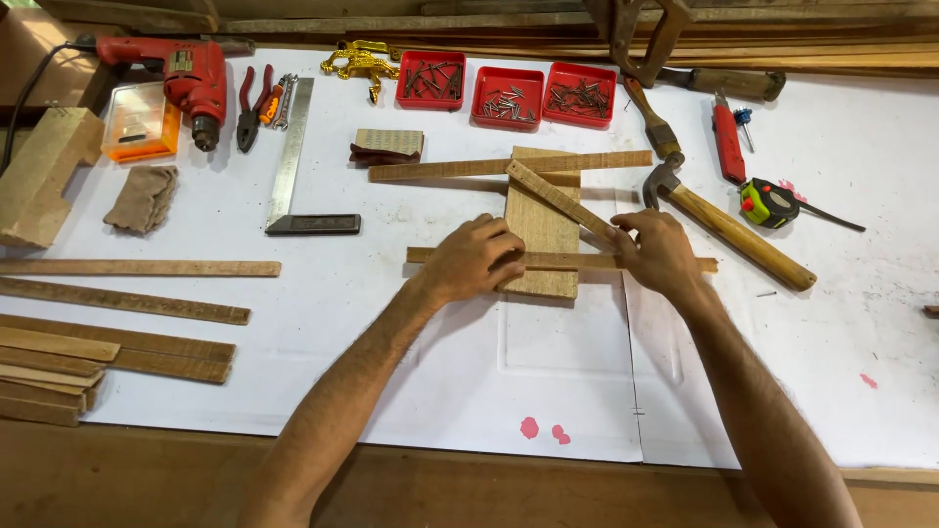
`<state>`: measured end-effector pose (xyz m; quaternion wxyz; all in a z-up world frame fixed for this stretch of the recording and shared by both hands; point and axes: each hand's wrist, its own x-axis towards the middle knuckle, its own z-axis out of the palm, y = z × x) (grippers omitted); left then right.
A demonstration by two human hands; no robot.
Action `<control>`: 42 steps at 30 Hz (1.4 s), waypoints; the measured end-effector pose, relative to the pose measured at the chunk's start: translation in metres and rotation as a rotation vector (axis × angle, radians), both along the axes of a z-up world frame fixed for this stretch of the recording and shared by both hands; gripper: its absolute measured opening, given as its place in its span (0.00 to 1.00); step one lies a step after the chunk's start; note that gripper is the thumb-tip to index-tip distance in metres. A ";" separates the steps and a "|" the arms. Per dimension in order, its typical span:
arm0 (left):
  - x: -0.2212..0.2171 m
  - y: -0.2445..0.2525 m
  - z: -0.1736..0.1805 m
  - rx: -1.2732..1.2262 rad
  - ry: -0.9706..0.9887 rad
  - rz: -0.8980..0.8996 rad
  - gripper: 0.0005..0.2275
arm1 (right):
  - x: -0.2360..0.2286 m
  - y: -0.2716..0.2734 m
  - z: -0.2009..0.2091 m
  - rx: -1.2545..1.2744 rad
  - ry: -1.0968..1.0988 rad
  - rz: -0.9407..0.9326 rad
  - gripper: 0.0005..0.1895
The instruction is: The person selects thin wooden strips and a small board from a stack, measures a strip with a tape measure, marks it with a pencil, and arranges the strips diagonally across the board on the workbench. They then hammer nails through the strips to fasten a braced frame, pressing pieces aligned by hand while hammering.
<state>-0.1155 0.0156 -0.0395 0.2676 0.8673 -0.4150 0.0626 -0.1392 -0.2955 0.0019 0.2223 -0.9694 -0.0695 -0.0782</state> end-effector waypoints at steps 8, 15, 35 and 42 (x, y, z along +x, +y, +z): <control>-0.012 0.053 0.014 -0.017 0.088 0.127 0.17 | 0.014 0.005 0.015 0.200 0.255 -0.049 0.13; -0.020 0.074 0.041 0.049 0.332 0.174 0.15 | 0.035 -0.001 0.005 0.178 0.230 -0.037 0.13; -0.008 0.032 0.029 0.057 0.296 0.160 0.20 | 0.021 -0.009 0.018 0.314 0.407 0.040 0.15; -0.003 0.038 0.018 0.022 0.286 0.132 0.19 | 0.018 0.010 0.030 0.549 0.417 -0.103 0.18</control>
